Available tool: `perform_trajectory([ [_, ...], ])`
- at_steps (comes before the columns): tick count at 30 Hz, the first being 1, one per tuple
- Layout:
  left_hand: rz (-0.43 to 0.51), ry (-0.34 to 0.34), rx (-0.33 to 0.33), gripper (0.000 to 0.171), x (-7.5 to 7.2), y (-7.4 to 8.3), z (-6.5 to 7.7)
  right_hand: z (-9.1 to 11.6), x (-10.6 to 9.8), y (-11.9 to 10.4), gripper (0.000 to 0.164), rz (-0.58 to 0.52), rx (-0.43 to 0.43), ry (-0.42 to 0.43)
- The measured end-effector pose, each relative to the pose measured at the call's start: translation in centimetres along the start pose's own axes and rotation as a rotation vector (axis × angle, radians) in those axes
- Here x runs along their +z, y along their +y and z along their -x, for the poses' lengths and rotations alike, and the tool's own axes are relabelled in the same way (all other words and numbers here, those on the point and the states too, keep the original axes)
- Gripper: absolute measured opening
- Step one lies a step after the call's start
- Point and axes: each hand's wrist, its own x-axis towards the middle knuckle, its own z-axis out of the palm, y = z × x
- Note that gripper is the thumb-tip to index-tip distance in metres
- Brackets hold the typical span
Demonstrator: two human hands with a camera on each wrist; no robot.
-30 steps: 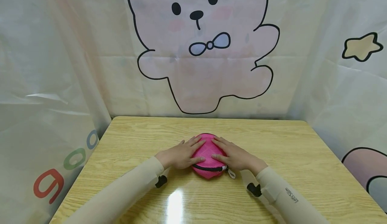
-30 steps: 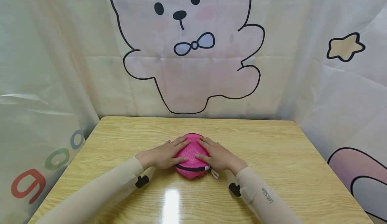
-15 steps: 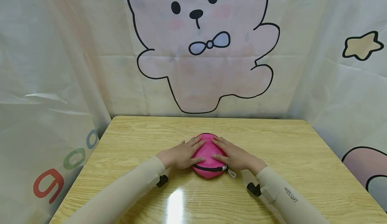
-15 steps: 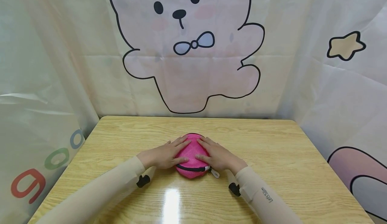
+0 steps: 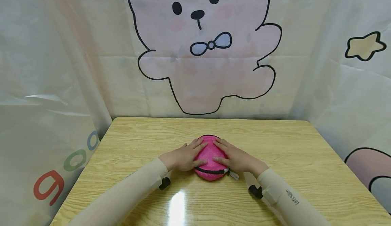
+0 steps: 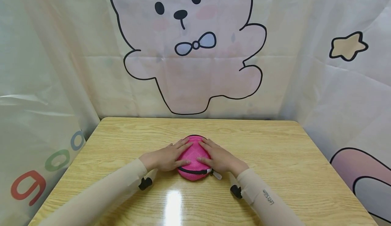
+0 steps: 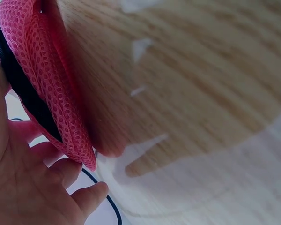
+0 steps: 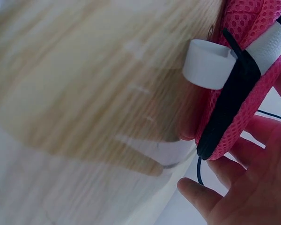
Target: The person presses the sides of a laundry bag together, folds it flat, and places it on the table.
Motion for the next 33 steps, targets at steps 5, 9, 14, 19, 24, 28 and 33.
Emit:
perform_trajectory([
  [5,-0.003,0.004,0.003,0.08,0.12,0.02,0.08,0.02,0.06,-0.05,0.079,0.005,-0.001,0.005],
  [9,0.002,0.011,0.01,0.08,0.17,0.13,0.16,0.05,0.08,-0.14,0.079,0.005,0.0,0.007],
  [14,-0.012,0.018,0.013,0.079,0.37,0.22,0.19,0.04,0.21,-0.15,0.078,0.015,-0.002,0.006],
  [19,-0.018,0.021,0.017,0.079,0.48,0.38,0.24,0.14,0.32,-0.22,0.077,0.023,0.003,0.002],
  [24,-0.019,0.02,0.016,0.079,0.61,0.39,0.28,0.3,0.34,-0.47,0.077,0.02,0.007,0.001],
  [28,-0.025,0.021,0.019,0.078,0.63,0.39,0.28,0.29,0.4,-0.56,0.078,0.026,0.005,0.004],
  [33,-0.036,0.026,0.023,0.078,0.7,0.35,0.24,0.29,0.38,-0.63,0.079,0.029,0.009,0.003],
])
